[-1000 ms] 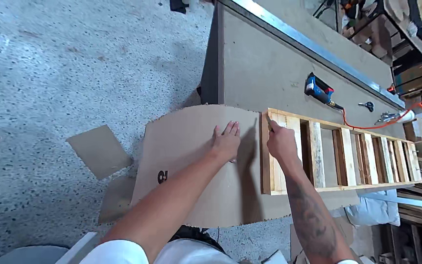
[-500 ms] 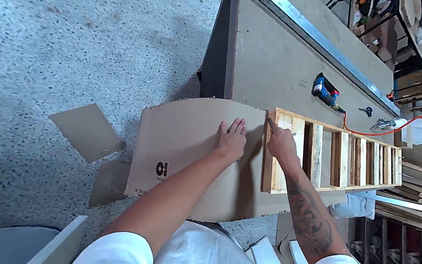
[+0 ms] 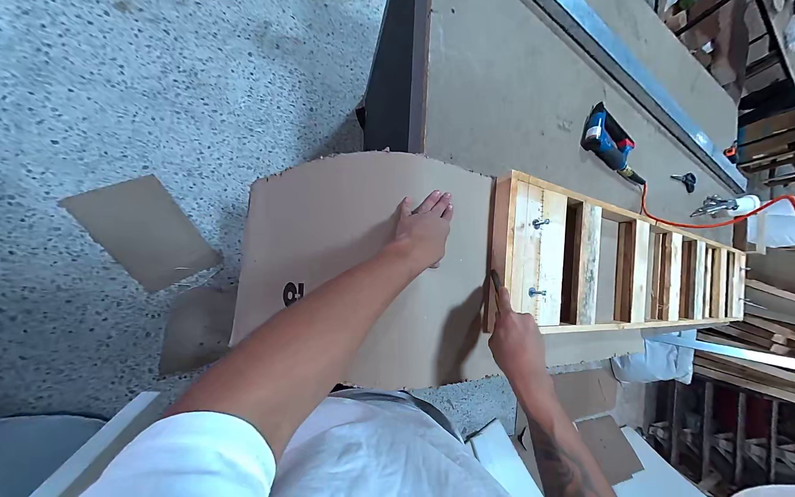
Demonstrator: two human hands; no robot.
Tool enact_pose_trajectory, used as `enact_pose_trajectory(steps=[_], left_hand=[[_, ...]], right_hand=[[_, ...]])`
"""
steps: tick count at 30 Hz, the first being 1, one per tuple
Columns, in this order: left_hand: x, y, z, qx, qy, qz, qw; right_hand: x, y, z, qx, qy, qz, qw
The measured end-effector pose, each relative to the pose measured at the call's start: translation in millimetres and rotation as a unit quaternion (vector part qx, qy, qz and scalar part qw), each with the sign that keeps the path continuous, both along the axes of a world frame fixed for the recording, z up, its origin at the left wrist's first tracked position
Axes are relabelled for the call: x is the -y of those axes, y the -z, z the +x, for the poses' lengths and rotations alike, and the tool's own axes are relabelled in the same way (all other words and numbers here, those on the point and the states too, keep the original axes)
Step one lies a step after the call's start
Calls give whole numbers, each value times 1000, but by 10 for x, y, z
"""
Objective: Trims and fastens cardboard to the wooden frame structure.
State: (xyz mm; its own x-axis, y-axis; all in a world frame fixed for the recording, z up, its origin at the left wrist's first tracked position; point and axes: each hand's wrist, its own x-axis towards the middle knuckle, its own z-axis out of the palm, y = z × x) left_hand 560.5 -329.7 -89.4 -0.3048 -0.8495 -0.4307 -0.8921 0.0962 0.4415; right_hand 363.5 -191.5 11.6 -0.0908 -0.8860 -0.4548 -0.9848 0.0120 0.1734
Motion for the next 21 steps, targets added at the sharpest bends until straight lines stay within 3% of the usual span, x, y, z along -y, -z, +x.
enact_pose_trajectory(steps=[12, 21], left_hand=[[-25, -94, -33, 39, 7, 0, 999], [-283, -55, -238, 103, -36, -63, 992]], right_hand=[[-974, 191, -475, 3, 27, 19, 999], [-1350, 80, -961, 109, 24, -23, 993]])
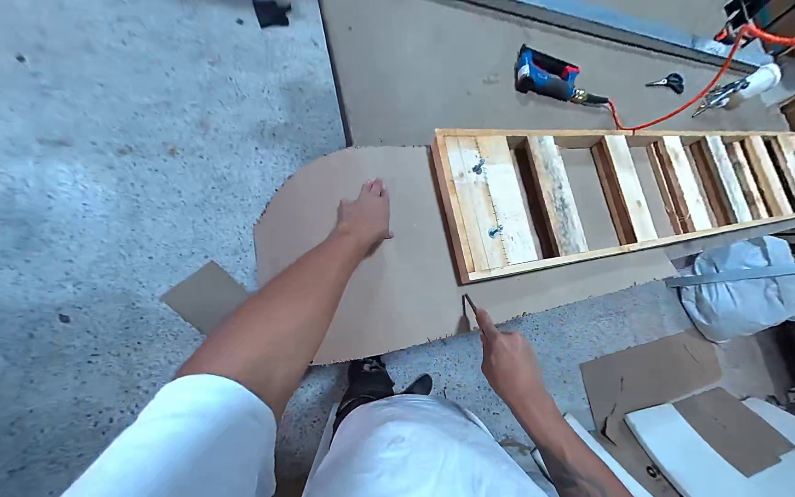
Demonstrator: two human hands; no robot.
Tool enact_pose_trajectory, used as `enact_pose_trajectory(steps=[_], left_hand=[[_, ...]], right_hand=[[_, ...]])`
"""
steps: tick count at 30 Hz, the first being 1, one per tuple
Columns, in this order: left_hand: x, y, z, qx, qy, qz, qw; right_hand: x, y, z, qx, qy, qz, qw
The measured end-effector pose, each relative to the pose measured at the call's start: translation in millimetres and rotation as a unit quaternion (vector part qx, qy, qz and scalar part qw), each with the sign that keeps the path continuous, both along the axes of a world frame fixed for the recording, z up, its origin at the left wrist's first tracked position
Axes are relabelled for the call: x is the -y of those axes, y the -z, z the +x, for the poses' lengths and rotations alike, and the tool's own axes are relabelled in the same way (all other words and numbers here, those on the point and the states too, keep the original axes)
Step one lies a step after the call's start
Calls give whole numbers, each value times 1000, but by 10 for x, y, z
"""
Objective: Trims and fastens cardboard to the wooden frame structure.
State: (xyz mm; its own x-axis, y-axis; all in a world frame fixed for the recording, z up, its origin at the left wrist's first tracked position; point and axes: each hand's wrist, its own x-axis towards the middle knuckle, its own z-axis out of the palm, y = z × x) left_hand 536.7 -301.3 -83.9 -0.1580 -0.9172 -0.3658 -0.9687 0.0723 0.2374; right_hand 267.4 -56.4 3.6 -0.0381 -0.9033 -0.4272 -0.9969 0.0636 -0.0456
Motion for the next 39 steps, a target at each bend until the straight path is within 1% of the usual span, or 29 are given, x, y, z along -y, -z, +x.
enact_pose_trajectory(steps=[2, 4, 5, 6, 8, 10, 12, 15, 19, 21, 23, 24, 25, 26, 28, 29, 30, 31, 33, 34, 35, 36, 39], left_hand=[[-370, 63, -50, -36, -1, -28, 999], [-905, 128, -198, -83, -24, -45, 995], [-1195, 153, -305, -98, -43, -52, 993], [-1478, 199, -429, -97, -61, -62, 992], [-2018, 306, -694, -75, -88, -90, 989], [-2354, 397, -910, -55, -114, -112, 986], [-2486, 461, -1036, -34, -133, -118, 983], [-2501, 501, -1111, -8, -139, -136, 981], [-2490, 463, -1193, -6, -167, -121, 978], [-2503, 425, -1289, -17, -207, -107, 972], [-2548, 385, -1470, -43, -285, -106, 952], [-2580, 379, -1589, -56, -337, -116, 933], [-2614, 388, -1729, -70, -396, -136, 905], [-2642, 391, -1884, -87, -457, -156, 871], [-2653, 352, -2223, -125, -576, -181, 787], [-2640, 317, -2415, -159, -631, -191, 735], [-2601, 272, -2614, -208, -685, -205, 668], [-2542, 234, -2816, -267, -732, -219, 587], [-2387, 262, -3129, -399, -773, -236, 433], [-2306, 310, -3244, -450, -774, -236, 378], [-2230, 357, -3341, -477, -775, -232, 344], [-2160, 393, -3412, -484, -779, -228, 327], [-2063, 474, -3484, -470, -795, -226, 310]], right_hand=[[-117, -31, -331, 29, -30, -77, 996], [-35, -123, -708, 52, -106, -147, 982], [87, -162, -875, 60, -153, -159, 973], [238, -177, -1022, 67, -203, -154, 965], [580, -152, -1240, 77, -305, -107, 943], [942, -85, -1323, 71, -392, -62, 915], [1259, -13, -1314, 57, -454, -32, 888], [1604, 86, -1304, 55, -520, -22, 852], [1722, 138, -1276, 36, -543, -5, 839], [1728, 135, -1264, 21, -552, 8, 834], [1782, 167, -1286, 26, -566, 14, 824], [1826, 199, -1311, 37, -575, 11, 817], [1872, 232, -1341, 47, -583, 8, 811], [1915, 266, -1380, 53, -592, 7, 804], [1985, 338, -1467, 62, -603, 4, 796], [2006, 368, -1509, 67, -607, 2, 792], [2024, 387, -1535, 70, -608, 5, 791], [2032, 408, -1556, 75, -608, 6, 791], [2030, 463, -1556, 95, -608, -5, 788], [2027, 487, -1544, 98, -608, -8, 788], [2015, 493, -1536, 96, -608, -8, 788], [2002, 482, -1523, 91, -606, -5, 790], [1950, 416, -1487, 71, -600, 1, 797]])
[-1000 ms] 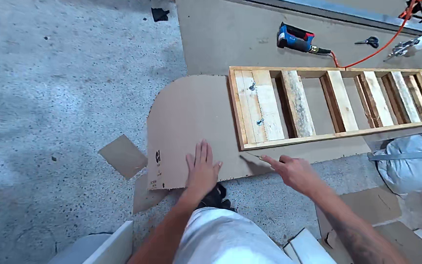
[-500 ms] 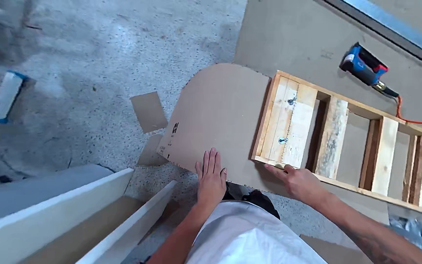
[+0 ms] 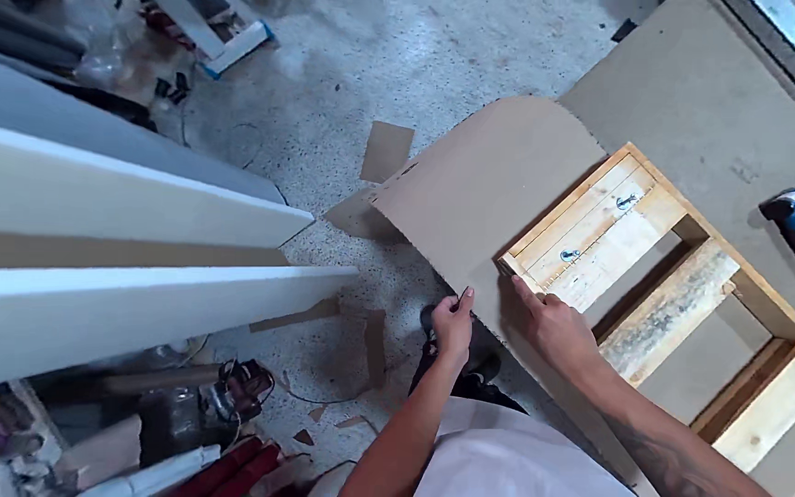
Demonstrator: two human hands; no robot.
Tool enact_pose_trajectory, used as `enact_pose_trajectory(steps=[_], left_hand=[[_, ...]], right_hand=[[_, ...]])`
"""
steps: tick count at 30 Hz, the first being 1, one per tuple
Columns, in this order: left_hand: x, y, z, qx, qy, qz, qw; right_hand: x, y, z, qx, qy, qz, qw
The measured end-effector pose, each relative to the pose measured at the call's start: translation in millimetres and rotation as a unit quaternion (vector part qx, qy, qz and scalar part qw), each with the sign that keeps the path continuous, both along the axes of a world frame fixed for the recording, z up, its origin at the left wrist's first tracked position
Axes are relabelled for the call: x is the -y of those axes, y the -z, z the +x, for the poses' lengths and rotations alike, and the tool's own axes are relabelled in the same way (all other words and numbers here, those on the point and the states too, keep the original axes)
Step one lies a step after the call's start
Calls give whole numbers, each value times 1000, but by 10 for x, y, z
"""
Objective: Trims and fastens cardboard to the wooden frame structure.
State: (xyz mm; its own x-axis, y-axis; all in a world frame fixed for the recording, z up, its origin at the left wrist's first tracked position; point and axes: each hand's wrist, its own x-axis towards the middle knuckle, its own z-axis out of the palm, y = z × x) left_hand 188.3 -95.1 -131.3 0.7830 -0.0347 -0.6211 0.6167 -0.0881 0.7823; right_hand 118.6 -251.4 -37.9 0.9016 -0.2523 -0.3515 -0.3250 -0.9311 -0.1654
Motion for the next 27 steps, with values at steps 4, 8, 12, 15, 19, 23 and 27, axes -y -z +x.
enact_pose_trajectory(steps=[4, 8, 12, 15, 19, 23, 27], left_hand=[[-18, 16, 82, -11, 25, 47, 999], [25, 43, 114, -22, 7, 58, 998], [42, 58, 114, -26, -18, 40, 999], [28, 97, 115, -25, -23, 33, 999], [10, 112, 145, -20, -24, 39, 999], [-14, 85, 145, -25, -10, 35, 999], [-45, 54, 175, -47, -5, 18, 999]], right_hand=[[-5, -111, 57, -29, -25, -42, 998], [-13, -165, 56, -81, -45, -86, 992], [23, -104, -95, -79, -53, -118, 989], [52, -144, -210, -75, -51, -117, 989], [146, -172, -450, -73, -52, -104, 991], [229, -210, -791, -96, -41, -113, 988], [340, -184, -1199, -92, -30, -109, 989]])
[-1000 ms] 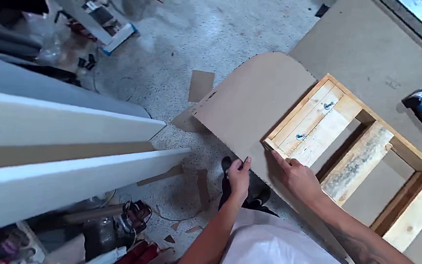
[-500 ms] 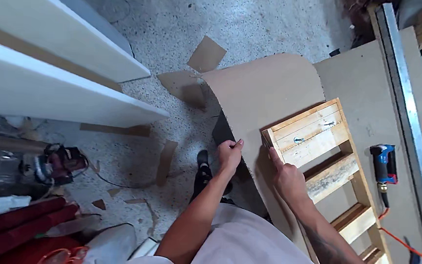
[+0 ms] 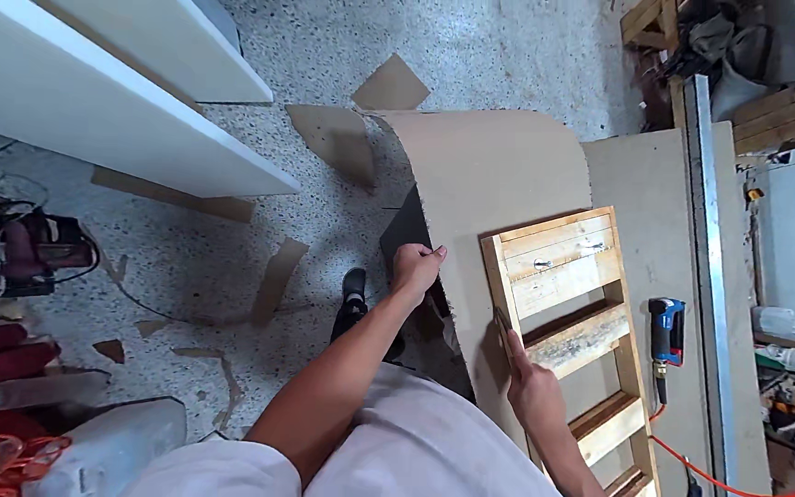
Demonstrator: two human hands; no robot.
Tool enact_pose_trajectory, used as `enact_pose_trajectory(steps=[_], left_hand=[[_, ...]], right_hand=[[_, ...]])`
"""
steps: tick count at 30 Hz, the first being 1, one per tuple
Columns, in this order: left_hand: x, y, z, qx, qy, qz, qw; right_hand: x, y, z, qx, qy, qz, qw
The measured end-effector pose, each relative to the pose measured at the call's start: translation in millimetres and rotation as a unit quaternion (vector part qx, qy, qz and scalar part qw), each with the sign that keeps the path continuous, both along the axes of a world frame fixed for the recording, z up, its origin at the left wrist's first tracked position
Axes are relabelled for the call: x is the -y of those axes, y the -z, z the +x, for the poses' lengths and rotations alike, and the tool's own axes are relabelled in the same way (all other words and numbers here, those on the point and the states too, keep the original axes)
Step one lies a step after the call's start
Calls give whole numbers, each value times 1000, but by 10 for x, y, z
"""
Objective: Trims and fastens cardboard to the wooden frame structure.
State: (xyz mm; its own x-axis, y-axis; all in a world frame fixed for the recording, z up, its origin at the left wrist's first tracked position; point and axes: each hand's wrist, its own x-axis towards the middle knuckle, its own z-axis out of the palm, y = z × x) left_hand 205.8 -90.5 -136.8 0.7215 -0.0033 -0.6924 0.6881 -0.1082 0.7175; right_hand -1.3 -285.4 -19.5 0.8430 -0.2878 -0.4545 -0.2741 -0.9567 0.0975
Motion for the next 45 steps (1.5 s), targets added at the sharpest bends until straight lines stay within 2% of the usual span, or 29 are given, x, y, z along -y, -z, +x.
enact_pose_trajectory(steps=[5, 8, 10, 14, 19, 23, 33, 37, 45], left_hand=[[-60, 1, 30, -9, 34, -13, 999], [-86, 20, 53, -11, 63, -26, 998], [-117, -13, 87, -25, 89, -39, 995], [-169, -53, 191, -58, 130, -69, 987], [-153, -96, 228, -47, 162, -36, 985], [-125, -84, 228, -48, 155, -22, 986], [-136, -33, 173, -23, 130, -21, 991], [-139, -4, 159, -11, 120, -10, 993], [-90, -11, 122, -7, 99, -16, 995]], right_hand=[[66, -70, -302, -18, -19, -31, 999], [80, -251, -329, -41, -32, -25, 998], [124, -427, -322, 18, -55, 17, 998], [-54, -526, 271, 189, -110, 65, 974], [-360, -90, 1152, 99, -60, 28, 993], [-414, 18, 1284, 50, -29, 0, 998], [-274, -67, 982, -32, -69, -43, 996], [-157, -41, 624, 0, -63, -23, 998], [54, 33, -221, -5, -28, -22, 999]])
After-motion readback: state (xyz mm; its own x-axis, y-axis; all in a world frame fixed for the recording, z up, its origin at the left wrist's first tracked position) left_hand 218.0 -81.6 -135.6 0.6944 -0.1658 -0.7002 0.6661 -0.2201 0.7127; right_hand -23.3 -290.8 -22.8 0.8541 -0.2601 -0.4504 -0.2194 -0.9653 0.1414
